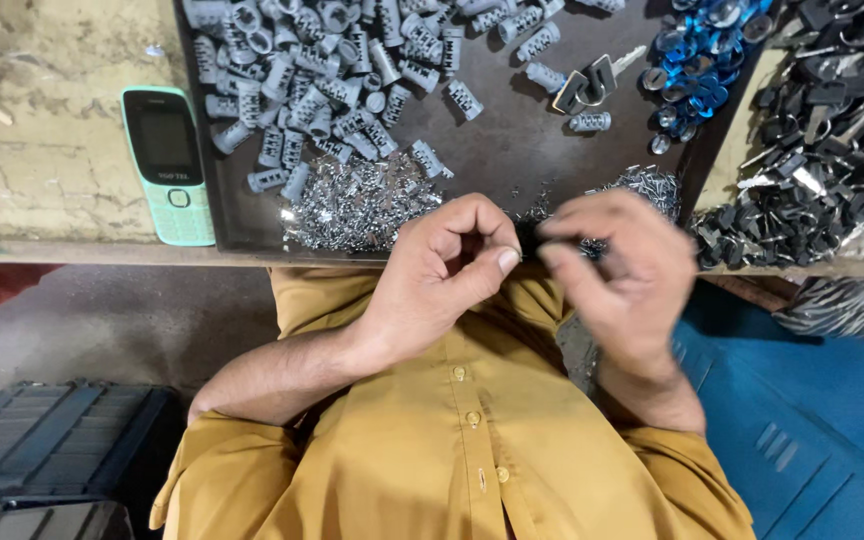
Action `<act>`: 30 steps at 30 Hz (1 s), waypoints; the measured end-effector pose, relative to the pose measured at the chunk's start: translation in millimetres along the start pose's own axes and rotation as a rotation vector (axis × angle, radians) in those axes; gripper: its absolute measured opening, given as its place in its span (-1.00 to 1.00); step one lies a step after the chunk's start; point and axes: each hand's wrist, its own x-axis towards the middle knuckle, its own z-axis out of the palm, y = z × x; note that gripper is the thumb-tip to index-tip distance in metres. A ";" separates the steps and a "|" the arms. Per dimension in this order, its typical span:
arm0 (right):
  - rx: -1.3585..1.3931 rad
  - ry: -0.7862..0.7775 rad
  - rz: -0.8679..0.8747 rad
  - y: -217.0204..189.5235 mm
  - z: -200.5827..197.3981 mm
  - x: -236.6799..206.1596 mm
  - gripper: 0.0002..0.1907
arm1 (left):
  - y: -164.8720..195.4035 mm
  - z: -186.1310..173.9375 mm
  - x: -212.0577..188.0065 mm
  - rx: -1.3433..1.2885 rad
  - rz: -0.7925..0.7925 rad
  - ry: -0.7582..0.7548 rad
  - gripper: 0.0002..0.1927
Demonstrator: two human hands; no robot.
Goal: The person picks small metal pins and springs from a tray and inserts them by hand into lock cylinder plugs, pressing each part into place and setting finished cylinders on the workbench among keys and loose parts.
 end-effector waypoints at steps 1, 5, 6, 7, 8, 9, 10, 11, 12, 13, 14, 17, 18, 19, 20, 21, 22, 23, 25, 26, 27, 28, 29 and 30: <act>-0.203 0.008 -0.018 -2.1 -10.7 3.2 -0.76 | 0.3 -0.6 0.5 0.036 -0.021 0.014 -0.95; -0.582 0.070 0.070 4.0 -41.9 -0.5 -0.64 | 1.3 -4.0 3.1 0.064 -0.038 0.006 -0.94; -0.673 0.034 0.040 9.7 -45.9 -4.2 -0.65 | 0.6 -3.7 4.7 0.064 -0.024 -0.001 -0.94; -0.764 -0.004 0.010 15.1 -49.5 -9.5 -0.66 | -0.2 -3.2 6.4 0.064 -0.008 -0.009 -0.94; -0.735 0.025 0.014 20.8 -51.2 -15.4 -0.72 | -1.1 -2.5 8.2 0.066 0.009 -0.017 -0.94; -0.704 0.056 0.014 27.2 -51.2 -20.7 -0.78 | -1.8 -1.7 9.6 0.072 -0.002 -0.026 -0.94; -0.656 0.081 0.035 31.2 -55.1 -26.5 -0.80 | -2.1 -0.9 10.3 0.079 -0.011 -0.030 -0.94; -0.607 0.106 0.053 35.1 -58.4 -31.3 -0.83 | -2.2 0.9 10.0 0.087 -0.021 -0.027 -0.94; -0.541 0.128 0.097 37.6 -62.5 -36.0 -0.84 | -2.7 2.5 9.7 0.104 -0.020 -0.023 -0.94; -0.474 0.152 0.135 40.3 -66.0 -39.2 -0.86 | -2.9 3.7 9.7 0.124 -0.015 -0.020 -0.94; -0.443 0.136 0.114 43.9 -68.9 -39.9 -0.86 | -3.0 4.1 10.1 0.146 -0.005 -0.015 -0.94; -0.392 0.117 0.068 52.1 -74.9 -38.3 -0.88 | -4.0 4.6 9.7 0.180 0.045 -0.033 -0.95; -0.399 0.134 0.060 54.3 -74.3 -36.5 -0.90 | -4.6 4.5 9.5 0.199 0.041 -0.039 -0.94; -0.406 0.149 0.051 55.2 -72.9 -35.2 -0.92 | -5.4 4.5 9.3 0.217 0.037 -0.043 -0.94; -0.379 0.193 0.059 55.0 -69.7 -34.1 -0.95 | -6.1 4.5 9.1 0.234 0.036 -0.044 -0.94; -0.351 0.234 0.063 53.6 -64.3 -33.3 -0.92 | -7.7 5.8 9.5 0.279 0.086 -0.042 -0.93; -0.277 0.242 0.060 49.5 -59.4 -34.1 -0.92 | -10.4 9.0 10.5 0.323 0.135 -0.037 -0.93; -0.204 0.249 0.057 45.1 -54.8 -34.0 -0.90 | -12.5 12.7 10.6 0.367 0.181 -0.029 -0.93; 0.044 0.200 0.035 30.9 -29.7 -39.7 -0.89 | -14.3 19.3 8.5 0.264 0.175 -0.067 -0.94; 0.080 0.137 -0.011 24.7 -19.9 -41.0 -0.88 | -14.5 22.5 7.2 0.219 0.170 -0.085 -0.95; 0.118 0.075 -0.058 19.1 -10.8 -42.2 -0.87 | -15.1 26.4 6.7 0.084 0.047 -0.055 -0.96; 0.044 0.114 -0.098 15.9 -1.2 -42.0 -0.88 | -15.9 30.6 6.4 -0.053 -0.070 -0.022 -0.97; -0.028 0.154 -0.143 14.1 8.9 -41.3 -0.87 | -15.5 32.9 5.4 -0.191 -0.181 0.012 -0.97; -0.101 0.198 -0.187 13.0 16.1 -40.9 -0.86 | -14.4 33.6 4.0 -0.204 -0.169 0.017 -0.96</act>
